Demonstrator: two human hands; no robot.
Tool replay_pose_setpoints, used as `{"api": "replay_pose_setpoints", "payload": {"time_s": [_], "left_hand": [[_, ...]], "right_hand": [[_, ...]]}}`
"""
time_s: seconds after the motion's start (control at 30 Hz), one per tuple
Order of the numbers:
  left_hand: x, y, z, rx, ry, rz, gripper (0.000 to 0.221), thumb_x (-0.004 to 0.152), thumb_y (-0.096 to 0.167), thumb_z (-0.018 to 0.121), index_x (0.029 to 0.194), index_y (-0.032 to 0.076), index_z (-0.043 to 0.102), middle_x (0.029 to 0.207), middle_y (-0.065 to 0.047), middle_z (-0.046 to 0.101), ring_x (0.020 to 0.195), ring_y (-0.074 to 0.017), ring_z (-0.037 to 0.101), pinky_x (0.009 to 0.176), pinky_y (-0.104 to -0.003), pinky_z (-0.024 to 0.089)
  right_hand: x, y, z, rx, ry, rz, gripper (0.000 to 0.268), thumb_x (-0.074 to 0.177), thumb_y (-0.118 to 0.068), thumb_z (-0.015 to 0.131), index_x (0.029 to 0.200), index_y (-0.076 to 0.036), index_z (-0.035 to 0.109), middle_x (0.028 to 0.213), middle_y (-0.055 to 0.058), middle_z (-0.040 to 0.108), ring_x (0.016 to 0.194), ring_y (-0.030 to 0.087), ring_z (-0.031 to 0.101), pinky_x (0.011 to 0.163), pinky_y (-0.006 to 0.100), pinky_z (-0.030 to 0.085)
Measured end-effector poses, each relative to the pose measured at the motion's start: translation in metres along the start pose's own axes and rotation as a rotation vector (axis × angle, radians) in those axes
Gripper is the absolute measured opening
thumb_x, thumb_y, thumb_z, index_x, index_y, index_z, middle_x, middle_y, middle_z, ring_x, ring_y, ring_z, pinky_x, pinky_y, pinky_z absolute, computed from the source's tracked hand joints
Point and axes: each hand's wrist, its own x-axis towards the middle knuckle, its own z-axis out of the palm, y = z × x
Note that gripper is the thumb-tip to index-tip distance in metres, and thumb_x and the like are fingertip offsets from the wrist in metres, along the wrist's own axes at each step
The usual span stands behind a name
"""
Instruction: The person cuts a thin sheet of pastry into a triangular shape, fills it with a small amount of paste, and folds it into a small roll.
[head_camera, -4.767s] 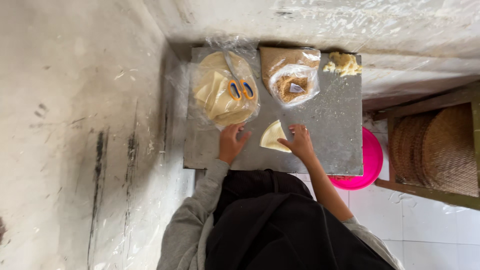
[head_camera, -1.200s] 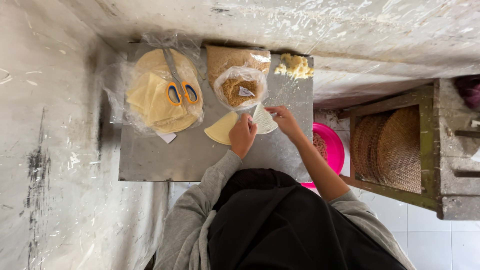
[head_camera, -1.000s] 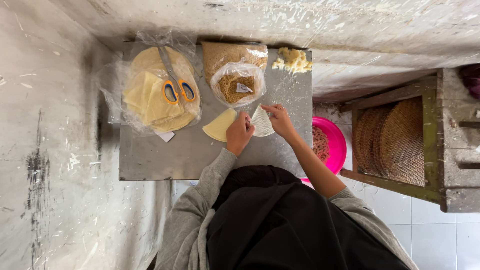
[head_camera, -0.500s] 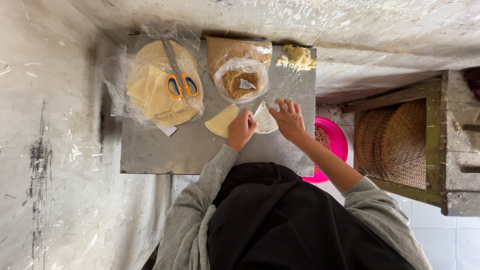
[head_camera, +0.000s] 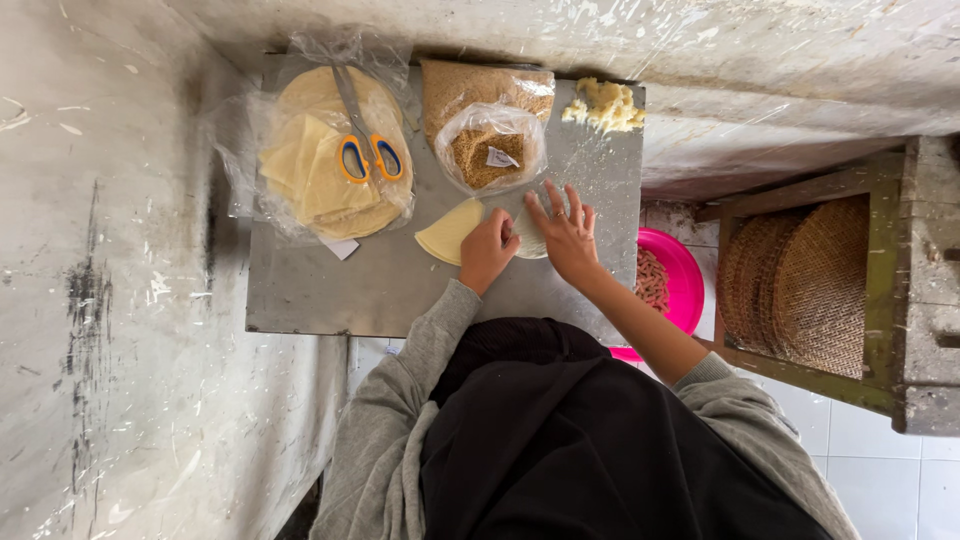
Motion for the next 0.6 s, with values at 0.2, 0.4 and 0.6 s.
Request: {"api": "replay_pose_setpoints", "payload": {"time_s": [0.2, 0.4, 0.6], "left_hand": [[-0.001, -0.001, 0.002, 0.009, 0.038, 0.031, 0.026, 0.085, 0.016, 0.074, 0.101, 0.012, 0.054, 0.075, -0.002, 0.063, 0.069, -0.0228, 0.065, 0.060, -0.039, 0.049], [-0.004, 0.006, -0.003, 0.035, 0.043, 0.062, 0.023, 0.088, 0.017, 0.073, 0.100, 0.011, 0.054, 0.074, -0.003, 0.064, 0.070, -0.0238, 0.066, 0.060, -0.040, 0.049], [-0.007, 0.010, -0.007, 0.011, 0.086, 0.115, 0.023, 0.089, 0.015, 0.074, 0.098, 0.011, 0.053, 0.077, -0.005, 0.065, 0.072, -0.0253, 0.066, 0.063, -0.040, 0.050]], "right_hand": [[-0.022, -0.007, -0.005, 0.141, 0.053, -0.064, 0.064, 0.078, 0.009, 0.058, 0.130, -0.028, 0.063, 0.153, 0.008, 0.044, 0.144, 0.039, 0.030, 0.110, 0.059, 0.033], [0.047, 0.017, -0.016, 0.664, 0.234, 0.140, 0.022, 0.097, -0.003, 0.063, 0.115, -0.011, 0.070, 0.114, 0.009, 0.068, 0.110, 0.029, 0.058, 0.098, 0.042, 0.047], [0.116, -0.009, -0.024, 0.426, 0.384, 0.055, 0.024, 0.081, -0.023, 0.081, 0.101, -0.011, 0.075, 0.098, 0.006, 0.074, 0.101, 0.029, 0.060, 0.086, 0.046, 0.042]]}}
